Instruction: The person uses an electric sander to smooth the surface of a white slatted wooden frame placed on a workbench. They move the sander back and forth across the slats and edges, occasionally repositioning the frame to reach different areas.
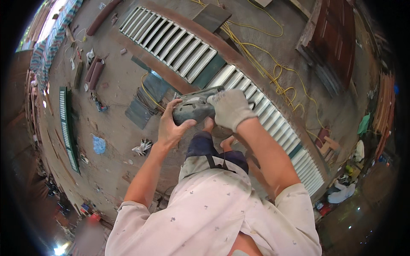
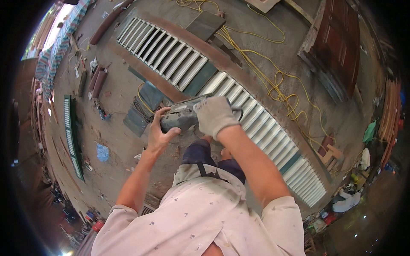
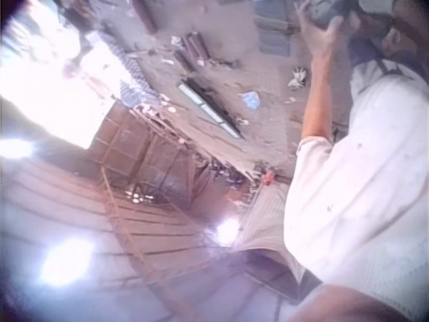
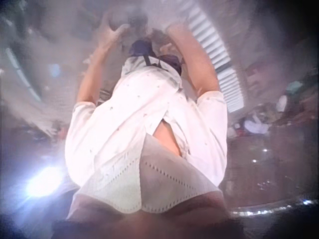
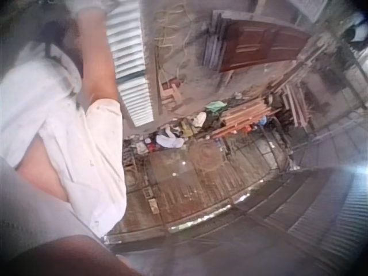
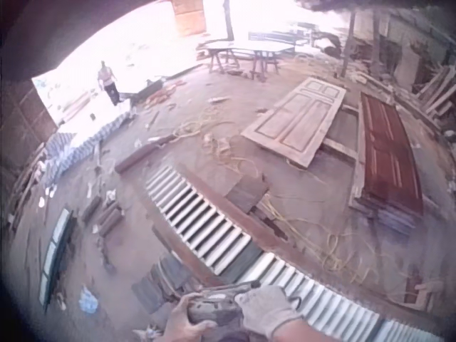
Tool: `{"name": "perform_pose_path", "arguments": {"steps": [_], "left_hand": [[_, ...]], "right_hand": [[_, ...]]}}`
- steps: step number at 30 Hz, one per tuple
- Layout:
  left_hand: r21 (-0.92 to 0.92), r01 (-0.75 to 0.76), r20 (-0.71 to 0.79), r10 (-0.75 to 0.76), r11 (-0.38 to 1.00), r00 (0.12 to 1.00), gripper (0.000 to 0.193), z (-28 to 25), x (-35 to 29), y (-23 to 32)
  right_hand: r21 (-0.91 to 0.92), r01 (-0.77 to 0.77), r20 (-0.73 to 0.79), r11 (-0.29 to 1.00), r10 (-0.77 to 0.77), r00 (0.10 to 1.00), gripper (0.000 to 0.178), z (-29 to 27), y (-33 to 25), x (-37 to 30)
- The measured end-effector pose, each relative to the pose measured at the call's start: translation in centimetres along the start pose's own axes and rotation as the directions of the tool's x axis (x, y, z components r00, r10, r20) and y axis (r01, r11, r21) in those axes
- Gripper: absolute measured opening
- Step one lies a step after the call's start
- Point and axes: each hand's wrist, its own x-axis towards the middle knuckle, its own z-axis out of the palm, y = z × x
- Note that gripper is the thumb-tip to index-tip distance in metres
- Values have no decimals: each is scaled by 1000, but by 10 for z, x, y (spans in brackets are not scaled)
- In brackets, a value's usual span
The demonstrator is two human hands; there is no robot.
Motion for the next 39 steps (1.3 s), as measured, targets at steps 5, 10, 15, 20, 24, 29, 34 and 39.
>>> {"name": "perform_pose_path", "arguments": {"steps": [5, 10, 15, 20, 24, 29, 34, 39], "left_hand": [[283, -83, -62, 105, 955, 993, 88, 4, 30, 5], [391, 35, -37, -22, 920, 999, 78, 0, 63, 23], [255, -115, -197, 168, 960, 966, 76, 56, 91, 18], [187, -42, -260, 91, 982, 961, 81, 68, 96, 26], [238, -35, -213, 87, 971, 973, 84, 39, 66, 5], [247, -114, -280, 183, 962, 942, 83, 36, 62, -6], [156, -125, -314, 169, 980, 934, 81, 83, 113, 21], [79, -117, -273, 134, 990, 953, 83, 111, 153, 51]], "right_hand": [[-193, 111, 56, 975, -102, 993, 24, -29, 25, 63], [-298, 188, 87, 936, -170, 982, 22, -41, 40, 104], [-415, 209, 104, 886, -182, 978, 19, -69, 83, 116], [-459, 237, 72, 856, -229, 971, 13, -66, 97, 129], [-404, 238, 133, 883, -201, 971, 15, -45, 57, 125], [-341, 309, 95, 888, -294, 951, 10, -39, 49, 125], [-400, 291, 129, 869, -261, 957, 7, -82, 112, 141], [-518, 188, 132, 834, -140, 981, 14, -111, 154, 145]]}}
